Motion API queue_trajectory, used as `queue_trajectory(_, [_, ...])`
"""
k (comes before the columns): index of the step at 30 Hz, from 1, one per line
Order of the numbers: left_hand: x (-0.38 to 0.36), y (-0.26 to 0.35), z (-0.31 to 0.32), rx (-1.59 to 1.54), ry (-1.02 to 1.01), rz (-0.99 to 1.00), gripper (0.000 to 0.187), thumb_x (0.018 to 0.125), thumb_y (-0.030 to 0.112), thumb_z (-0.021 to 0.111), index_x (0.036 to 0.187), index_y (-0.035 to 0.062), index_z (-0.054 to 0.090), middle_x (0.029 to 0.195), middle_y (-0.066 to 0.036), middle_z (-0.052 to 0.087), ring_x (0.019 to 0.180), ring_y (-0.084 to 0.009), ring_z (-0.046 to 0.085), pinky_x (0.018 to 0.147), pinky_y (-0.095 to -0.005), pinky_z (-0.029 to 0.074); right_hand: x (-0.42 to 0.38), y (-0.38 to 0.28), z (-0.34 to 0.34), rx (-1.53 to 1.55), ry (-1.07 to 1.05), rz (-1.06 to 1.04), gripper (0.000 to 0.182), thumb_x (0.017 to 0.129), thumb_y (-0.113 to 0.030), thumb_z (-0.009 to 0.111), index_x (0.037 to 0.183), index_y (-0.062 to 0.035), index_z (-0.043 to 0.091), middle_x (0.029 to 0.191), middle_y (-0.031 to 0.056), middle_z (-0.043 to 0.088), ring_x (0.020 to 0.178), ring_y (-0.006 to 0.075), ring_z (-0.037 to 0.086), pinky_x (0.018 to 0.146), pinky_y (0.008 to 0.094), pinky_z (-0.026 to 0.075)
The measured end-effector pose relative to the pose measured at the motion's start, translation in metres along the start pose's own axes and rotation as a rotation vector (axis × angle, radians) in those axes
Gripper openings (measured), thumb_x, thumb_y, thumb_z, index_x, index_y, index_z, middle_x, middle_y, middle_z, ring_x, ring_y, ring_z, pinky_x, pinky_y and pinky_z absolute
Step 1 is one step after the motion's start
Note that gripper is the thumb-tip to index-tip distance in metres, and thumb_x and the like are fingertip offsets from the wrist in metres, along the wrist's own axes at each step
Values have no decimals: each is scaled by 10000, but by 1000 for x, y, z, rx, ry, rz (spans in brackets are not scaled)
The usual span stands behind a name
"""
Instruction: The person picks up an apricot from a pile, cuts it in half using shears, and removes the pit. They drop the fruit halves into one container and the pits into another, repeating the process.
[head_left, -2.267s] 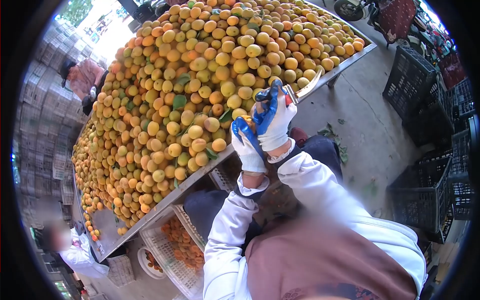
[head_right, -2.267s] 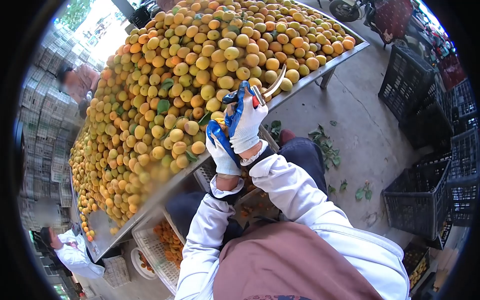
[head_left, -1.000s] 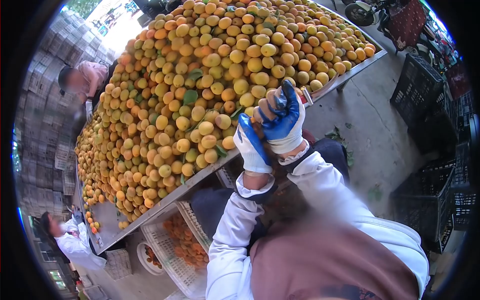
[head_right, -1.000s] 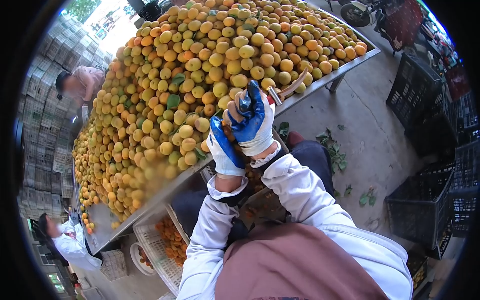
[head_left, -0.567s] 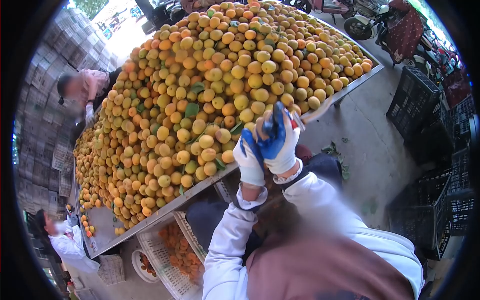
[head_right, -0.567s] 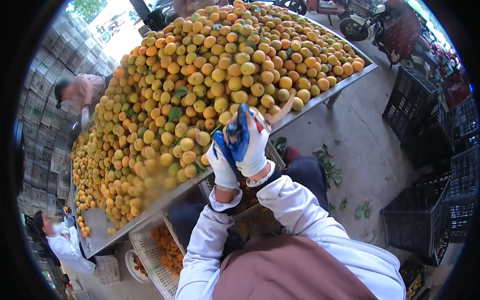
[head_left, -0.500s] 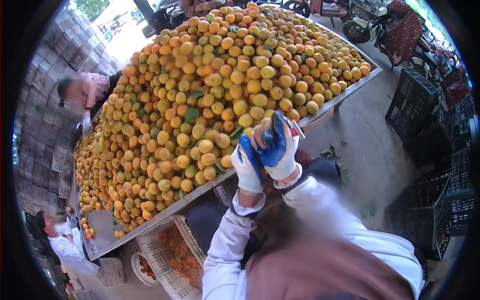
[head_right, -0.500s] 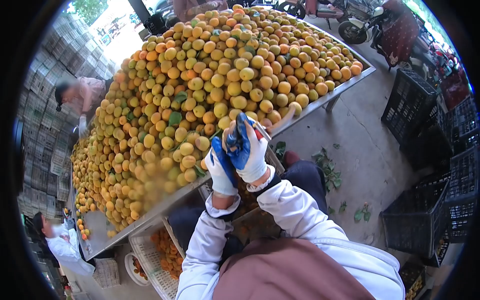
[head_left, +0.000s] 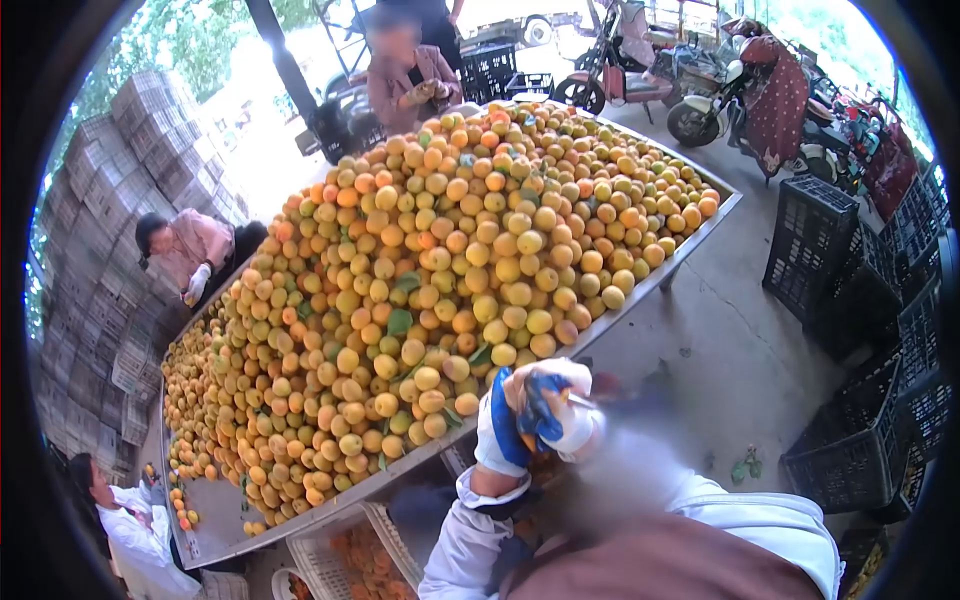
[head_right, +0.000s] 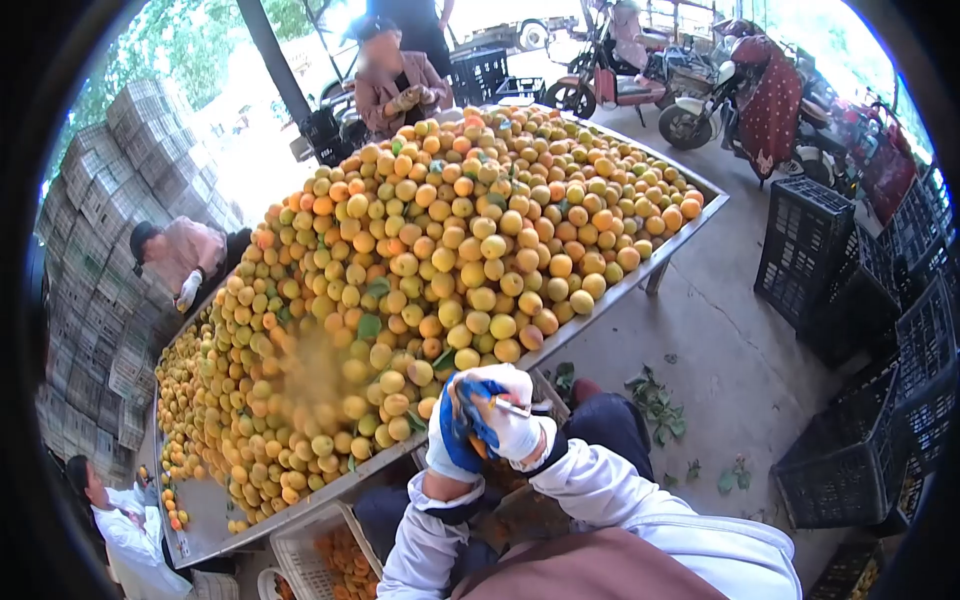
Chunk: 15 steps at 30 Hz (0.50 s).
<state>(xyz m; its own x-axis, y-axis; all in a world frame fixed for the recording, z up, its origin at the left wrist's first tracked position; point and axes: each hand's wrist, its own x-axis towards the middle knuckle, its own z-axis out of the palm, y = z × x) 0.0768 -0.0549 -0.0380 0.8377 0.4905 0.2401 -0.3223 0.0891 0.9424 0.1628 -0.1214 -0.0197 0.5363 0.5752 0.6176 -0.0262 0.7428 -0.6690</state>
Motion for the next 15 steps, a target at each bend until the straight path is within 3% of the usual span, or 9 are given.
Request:
queue_trajectory(1, [-1, 15, 9, -108, 33, -32, 362, 1063, 249, 371, 1172, -15, 593, 1133, -112, 656, 1018, -218, 633, 909, -317, 491, -1, -2, 2, -42, 7, 13, 234, 899, -208, 655, 829, 14, 662, 704, 78, 650, 623, 179, 631, 574, 282, 479])
queue_trajectory(2, [0, 12, 5, -725, 61, -300, 345, 1066, 228, 367, 1168, -12, 594, 1152, -126, 644, 1056, -213, 616, 934, -323, 481, -2, -4, 4, -83, 16, 29, 250, 887, -230, 669, 839, 16, 670, 712, 81, 664, 629, 187, 648, 578, 287, 486])
queue_trajectory(4, [-5, -16, -7, -532, 3, -162, 368, 1071, 283, 386, 1171, -2, 597, 1110, -102, 657, 1000, -178, 629, 887, -301, 498, -9, 0, 5, -152, 59, -8, 255, 835, -227, 720, 912, 14, 686, 756, 99, 690, 679, 227, 680, 630, 318, 509])
queue_trajectory(6, [-4, -46, -23, -1104, -103, -314, 311, 1050, 297, 398, 1200, 62, 536, 1155, -44, 592, 1050, -168, 606, 907, -310, 503, -1, -2, 12, -342, 8, -261, 284, 917, -210, 612, 829, 59, 632, 668, 97, 607, 557, 186, 568, 523, 296, 443])
queue_trajectory(7, [-3, -39, -21, -1101, -109, -308, 311, 1050, 297, 398, 1200, 62, 536, 1155, -44, 592, 1050, -168, 606, 907, -310, 503, -9, 0, 1, -234, -75, -65, 233, 856, -193, 712, 976, 4, 679, 796, 83, 692, 701, 225, 676, 666, 330, 523])
queue_trajectory(10, [-6, -15, -14, -370, 157, -186, 339, 1052, 331, 426, 1207, 62, 563, 1112, -33, 621, 982, -147, 623, 831, -287, 516, -8, 14, 7, 9, 173, 106, 166, 919, -177, 661, 975, -20, 662, 770, 46, 668, 664, 171, 646, 626, 299, 509])
queue_trajectory(12, [0, -37, -20, -283, 360, -163, 399, 1065, 332, 437, 1013, 0, 654, 860, -21, 654, 766, -100, 586, 659, -276, 486, 4, 14, 20, 295, 473, 250, 186, 957, -213, 643, 869, -50, 617, 739, 22, 634, 577, 75, 559, 516, 219, 422])
queue_trajectory(14, [5, -38, -13, 262, 460, 154, 429, 1071, 336, 419, 994, -26, 637, 806, -25, 646, 731, -96, 542, 646, -283, 473, 17, 1, 26, 16, 508, 241, 182, 949, -199, 653, 858, -47, 614, 720, 17, 627, 561, 66, 548, 502, 217, 411])
queue_trajectory(15, [4, -34, -10, 392, 482, 190, 445, 1069, 345, 417, 998, -48, 614, 803, -28, 633, 742, -93, 525, 652, -280, 469, 20, -5, 33, -150, 486, 284, 287, 1015, -235, 532, 805, -41, 554, 675, -2, 542, 590, 63, 489, 561, 246, 406])
